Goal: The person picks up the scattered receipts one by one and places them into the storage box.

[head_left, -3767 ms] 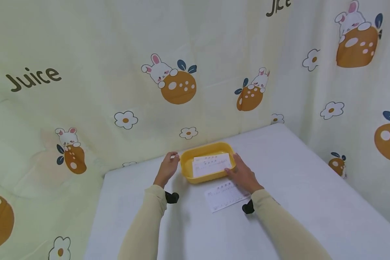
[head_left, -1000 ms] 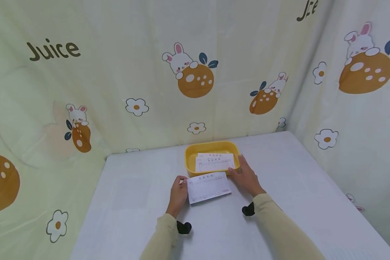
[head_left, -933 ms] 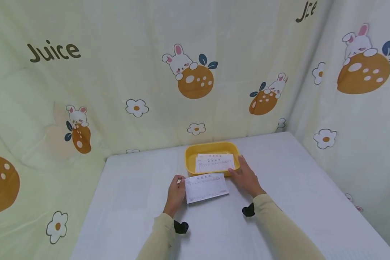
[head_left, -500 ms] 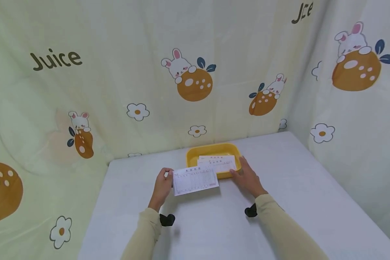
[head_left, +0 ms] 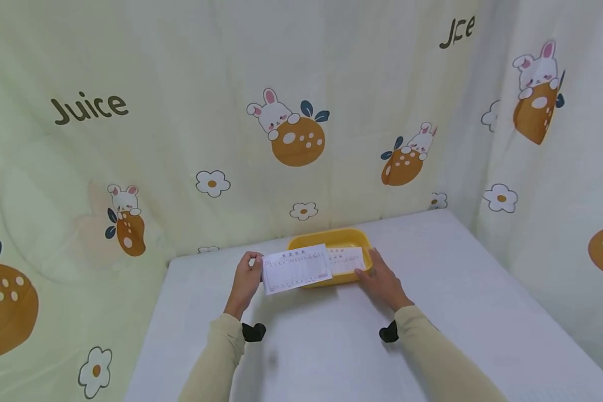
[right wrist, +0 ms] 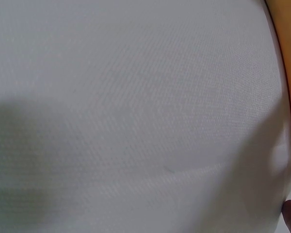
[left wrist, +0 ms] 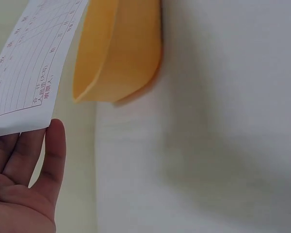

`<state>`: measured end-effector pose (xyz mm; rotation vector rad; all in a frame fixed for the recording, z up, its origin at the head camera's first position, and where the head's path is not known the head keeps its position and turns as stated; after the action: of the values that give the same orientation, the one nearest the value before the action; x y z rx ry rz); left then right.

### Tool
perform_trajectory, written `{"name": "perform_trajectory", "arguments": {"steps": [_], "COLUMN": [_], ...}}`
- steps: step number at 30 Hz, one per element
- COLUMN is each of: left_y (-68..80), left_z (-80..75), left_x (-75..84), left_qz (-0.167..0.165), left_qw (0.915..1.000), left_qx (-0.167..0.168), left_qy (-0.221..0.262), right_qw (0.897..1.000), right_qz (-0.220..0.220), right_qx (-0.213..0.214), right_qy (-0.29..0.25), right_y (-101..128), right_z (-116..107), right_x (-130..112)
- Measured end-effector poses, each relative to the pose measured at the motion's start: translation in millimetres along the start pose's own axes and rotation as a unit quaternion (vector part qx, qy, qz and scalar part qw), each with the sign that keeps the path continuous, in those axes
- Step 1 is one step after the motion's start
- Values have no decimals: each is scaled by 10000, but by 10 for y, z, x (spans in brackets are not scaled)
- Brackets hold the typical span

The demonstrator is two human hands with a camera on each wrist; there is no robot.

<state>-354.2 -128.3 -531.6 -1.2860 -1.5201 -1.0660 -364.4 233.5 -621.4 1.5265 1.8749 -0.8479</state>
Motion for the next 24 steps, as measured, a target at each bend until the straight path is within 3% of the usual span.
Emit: {"name": "perform_trajectory", "arguments": {"steps": [9, 17, 24], "left_y": [-150, -276, -315], "left_z": [-46, -44, 95], "left_x": [427, 661, 803], "left_qz": [331, 386, 284], "left_qw": [9993, 9990, 9996], "left_qx": [-14, 52, 53], "left_qy": [-158, -200, -64], "right_qw": [9997, 9998, 9997], "right_qz": [214, 187, 223], "right_qx": [-5, 55, 91], "right_qy": [-101, 4, -25], "right_y": [36, 17, 47], "right_z": [-11, 9, 19], "right_x": [-36, -19, -44]}}
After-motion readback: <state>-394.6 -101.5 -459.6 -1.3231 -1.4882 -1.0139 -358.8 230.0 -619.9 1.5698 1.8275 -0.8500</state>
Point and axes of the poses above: each hand's wrist, its own y-axis away from the middle knuckle, its own z-axis out of the palm, x = y × z, the point moved 1 cm from there along -y, towards the middle knuckle, and after that the axes turned 9 degrees about -z, right-handed, at the moved point
